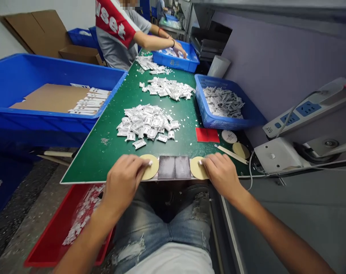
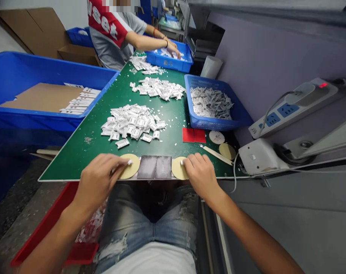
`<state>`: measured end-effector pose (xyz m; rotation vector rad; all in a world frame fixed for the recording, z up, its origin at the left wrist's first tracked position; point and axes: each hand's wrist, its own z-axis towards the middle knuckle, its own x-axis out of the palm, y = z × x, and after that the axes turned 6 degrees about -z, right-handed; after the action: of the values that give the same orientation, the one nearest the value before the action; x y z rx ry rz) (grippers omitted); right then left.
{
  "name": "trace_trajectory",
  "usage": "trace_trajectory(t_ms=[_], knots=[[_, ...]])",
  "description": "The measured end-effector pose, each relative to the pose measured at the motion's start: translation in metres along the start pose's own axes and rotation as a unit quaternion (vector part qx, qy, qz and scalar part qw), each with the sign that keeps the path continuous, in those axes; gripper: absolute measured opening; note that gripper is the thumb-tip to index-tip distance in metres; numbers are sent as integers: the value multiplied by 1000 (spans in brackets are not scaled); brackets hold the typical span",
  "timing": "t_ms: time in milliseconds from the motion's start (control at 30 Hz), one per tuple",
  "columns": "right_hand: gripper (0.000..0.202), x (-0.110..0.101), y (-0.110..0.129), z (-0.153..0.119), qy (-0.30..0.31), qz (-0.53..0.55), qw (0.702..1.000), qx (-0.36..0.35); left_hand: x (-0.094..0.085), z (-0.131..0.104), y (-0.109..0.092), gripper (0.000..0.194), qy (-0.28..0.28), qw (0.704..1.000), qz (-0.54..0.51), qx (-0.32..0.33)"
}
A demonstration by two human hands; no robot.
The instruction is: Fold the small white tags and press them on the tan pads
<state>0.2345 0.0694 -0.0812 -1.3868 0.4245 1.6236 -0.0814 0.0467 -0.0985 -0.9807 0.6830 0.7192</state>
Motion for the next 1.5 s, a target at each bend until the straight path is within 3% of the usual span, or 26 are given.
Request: trace_trajectory(t_ms=[167, 300, 467, 867, 967, 1000, 1067, 1133, 1200, 1267, 1367, 1433, 1500], knots=[[20, -2, 4, -1, -10, 17, 1000, -7, 1, -1, 0, 14, 25, 999, -13, 17], [24, 0, 5, -2, -13, 3, 1000, 8, 3, -2, 1, 14, -11, 1000, 17, 12], [21, 0, 8, -2, -4, 11, 1000, -11, 2, -4, -2, 13, 14, 1000, 4, 18], [22, -7, 12, -4, -4, 35, 999, 16, -2, -7, -8, 16, -3, 999, 52, 0], [20, -22, 22, -26, 13, 158, 987, 26, -17, -31, -20, 15, 74, 996, -37, 19], [16, -28, 25, -35, 24, 237, 970, 47, -23, -43, -23, 15, 125, 987, -99, 27], [17, -37, 28, -48, 18, 375, 914, 153, -32, -63, -25, 17, 161, 967, -195, -8], [17, -38, 25, -50, -2, 472, 841, 263, -38, -75, -22, 19, 118, 960, -233, -97], [15, -33, 20, -42, -31, 532, 779, 330, -39, -75, -16, 24, 72, 950, -234, -195], [17, -25, 16, -29, -54, 596, 715, 362, -38, -68, -11, 32, 56, 929, -250, -265], [30, -13, 12, -14, -52, 687, 614, 386, -38, -56, -10, 41, 10, 903, -300, -308], [30, -9, 11, -10, -40, 701, 597, 388, -38, -50, -10, 47, -26, 895, -326, -305], [28, -8, 9, -9, -44, 673, 629, 387, -38, -47, -11, 46, -57, 897, -324, -294]])
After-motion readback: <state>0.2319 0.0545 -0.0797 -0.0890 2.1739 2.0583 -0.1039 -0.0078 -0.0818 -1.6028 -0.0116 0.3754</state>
